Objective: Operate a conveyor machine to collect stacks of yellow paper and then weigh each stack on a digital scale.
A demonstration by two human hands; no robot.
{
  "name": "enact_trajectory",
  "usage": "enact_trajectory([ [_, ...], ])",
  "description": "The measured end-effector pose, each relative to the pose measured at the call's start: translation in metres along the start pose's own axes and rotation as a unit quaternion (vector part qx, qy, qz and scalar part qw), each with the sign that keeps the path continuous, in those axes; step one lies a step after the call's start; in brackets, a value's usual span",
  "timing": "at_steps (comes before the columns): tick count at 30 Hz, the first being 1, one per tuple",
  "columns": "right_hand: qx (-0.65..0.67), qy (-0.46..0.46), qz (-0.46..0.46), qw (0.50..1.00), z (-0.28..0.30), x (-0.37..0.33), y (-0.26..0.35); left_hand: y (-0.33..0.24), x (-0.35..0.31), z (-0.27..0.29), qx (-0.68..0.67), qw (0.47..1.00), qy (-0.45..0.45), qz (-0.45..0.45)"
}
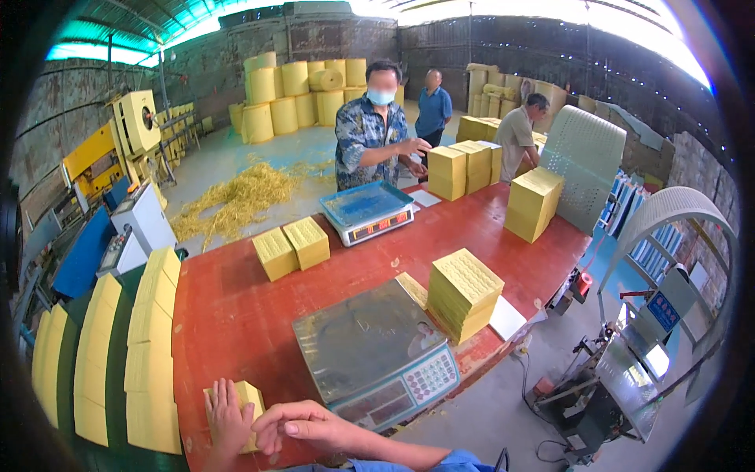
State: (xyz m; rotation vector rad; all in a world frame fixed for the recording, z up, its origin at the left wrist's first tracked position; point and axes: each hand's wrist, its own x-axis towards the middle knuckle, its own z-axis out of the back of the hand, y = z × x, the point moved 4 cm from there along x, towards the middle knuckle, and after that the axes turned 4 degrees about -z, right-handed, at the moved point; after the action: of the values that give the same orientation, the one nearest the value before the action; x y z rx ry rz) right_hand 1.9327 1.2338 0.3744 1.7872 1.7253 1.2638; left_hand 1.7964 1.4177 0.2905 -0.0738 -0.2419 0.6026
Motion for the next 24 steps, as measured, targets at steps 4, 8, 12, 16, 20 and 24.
enact_trajectory([
  [4, 0.030, 0.009, 0.051, 0.998, -0.027, -0.032, 0.067, -0.019, -0.016, 0.000, 0.025, 0.999, -0.002, 0.040],
  [8, 0.092, 0.128, 0.220, 0.963, -0.046, -0.052, 0.107, -0.033, -0.023, 0.007, 0.014, 0.998, -0.009, 0.056],
  [12, 0.131, 0.092, 0.201, 0.966, -0.042, -0.051, 0.106, -0.013, -0.038, 0.003, -0.056, 0.994, -0.084, 0.050],
  [16, 0.151, 0.077, 0.216, 0.962, -0.061, -0.042, 0.109, -0.014, -0.056, 0.041, -0.217, 0.939, -0.253, 0.080],
  [20, 0.073, 0.412, 0.147, 0.896, -0.044, -0.025, 0.113, -0.003, -0.098, 0.063, -0.258, 0.902, -0.320, 0.130],
  [24, -0.193, -0.066, -0.007, 0.979, -0.017, -0.006, 0.004, 0.032, -0.153, 0.046, -0.241, 0.907, -0.293, 0.183],
])
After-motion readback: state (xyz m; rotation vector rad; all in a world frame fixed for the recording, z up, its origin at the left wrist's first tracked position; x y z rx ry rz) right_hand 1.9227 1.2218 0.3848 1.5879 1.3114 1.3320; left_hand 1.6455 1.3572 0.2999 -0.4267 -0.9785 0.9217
